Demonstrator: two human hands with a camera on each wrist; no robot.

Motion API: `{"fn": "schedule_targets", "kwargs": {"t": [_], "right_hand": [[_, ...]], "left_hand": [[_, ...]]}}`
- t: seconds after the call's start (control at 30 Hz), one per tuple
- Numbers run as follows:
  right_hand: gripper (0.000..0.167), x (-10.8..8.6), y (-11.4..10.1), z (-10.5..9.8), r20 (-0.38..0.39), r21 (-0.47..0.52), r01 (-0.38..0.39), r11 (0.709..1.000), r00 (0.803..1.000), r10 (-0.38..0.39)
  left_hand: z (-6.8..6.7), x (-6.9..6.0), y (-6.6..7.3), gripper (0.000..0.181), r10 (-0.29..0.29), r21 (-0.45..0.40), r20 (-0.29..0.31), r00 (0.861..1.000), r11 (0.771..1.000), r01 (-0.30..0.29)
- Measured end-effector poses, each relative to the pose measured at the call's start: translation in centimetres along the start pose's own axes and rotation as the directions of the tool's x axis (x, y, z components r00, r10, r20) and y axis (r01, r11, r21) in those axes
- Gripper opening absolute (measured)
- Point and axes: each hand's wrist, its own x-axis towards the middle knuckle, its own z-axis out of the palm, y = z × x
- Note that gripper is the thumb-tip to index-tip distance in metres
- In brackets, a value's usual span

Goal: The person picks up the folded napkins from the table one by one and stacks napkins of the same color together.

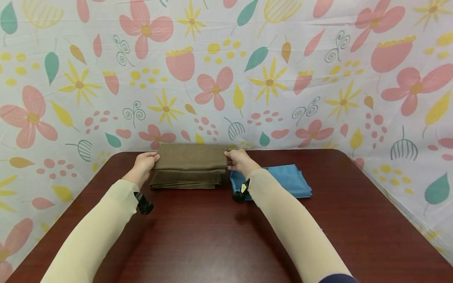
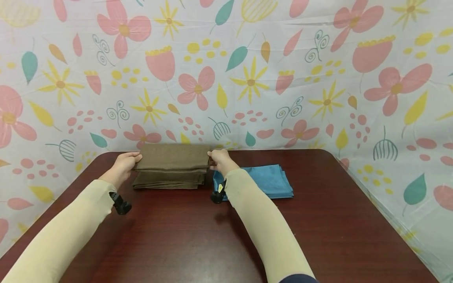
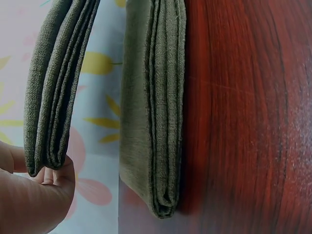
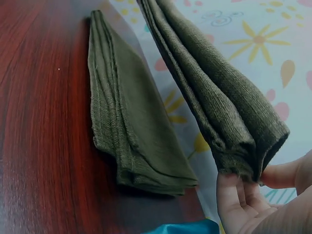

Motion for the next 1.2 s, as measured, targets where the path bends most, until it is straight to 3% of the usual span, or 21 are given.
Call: {"fn": "schedule_targets", "kwargs": {"t": [0.17, 0.47, 0.73, 1.07, 1.2], "right_hand": [[0.043, 0.3, 0.4, 0.3, -0.025, -0.005, -0.018, 1.0, 1.0, 0.018], [0.054, 0.6, 1.2, 0.9, -0.026, -0.016, -0.026, 1.0, 0.999, 0.026], [0.052, 1.1, 1.8, 1.0, -0.028, -0.054, 0.004, 0.999, 1.0, -0.005], [0.049, 0.6, 2.3, 1.5, 0.037, -0.179, 0.008, 0.984, 0.999, -0.001], [0.049, 0.8, 2.3, 1.6, 0.075, -0.224, 0.014, 0.975, 0.997, 0.003]], "left_hand": [[0.1, 0.0, -0.3, 0.05, -0.009, -0.006, -0.004, 1.0, 1.0, 0.008], [-0.1, 0.2, -0.9, 0.051, -0.044, 0.0, 0.027, 0.999, 0.999, 0.044], [0.1, 0.9, -1.8, 0.051, -0.059, 0.033, 0.052, 0.997, 0.998, 0.058], [0.0, 1.3, -3.2, 0.05, -0.081, 0.074, 0.054, 0.995, 0.994, 0.076], [-0.3, 1.4, -3.8, 0.05, -0.07, 0.107, 0.084, 0.994, 0.992, 0.061]]}}
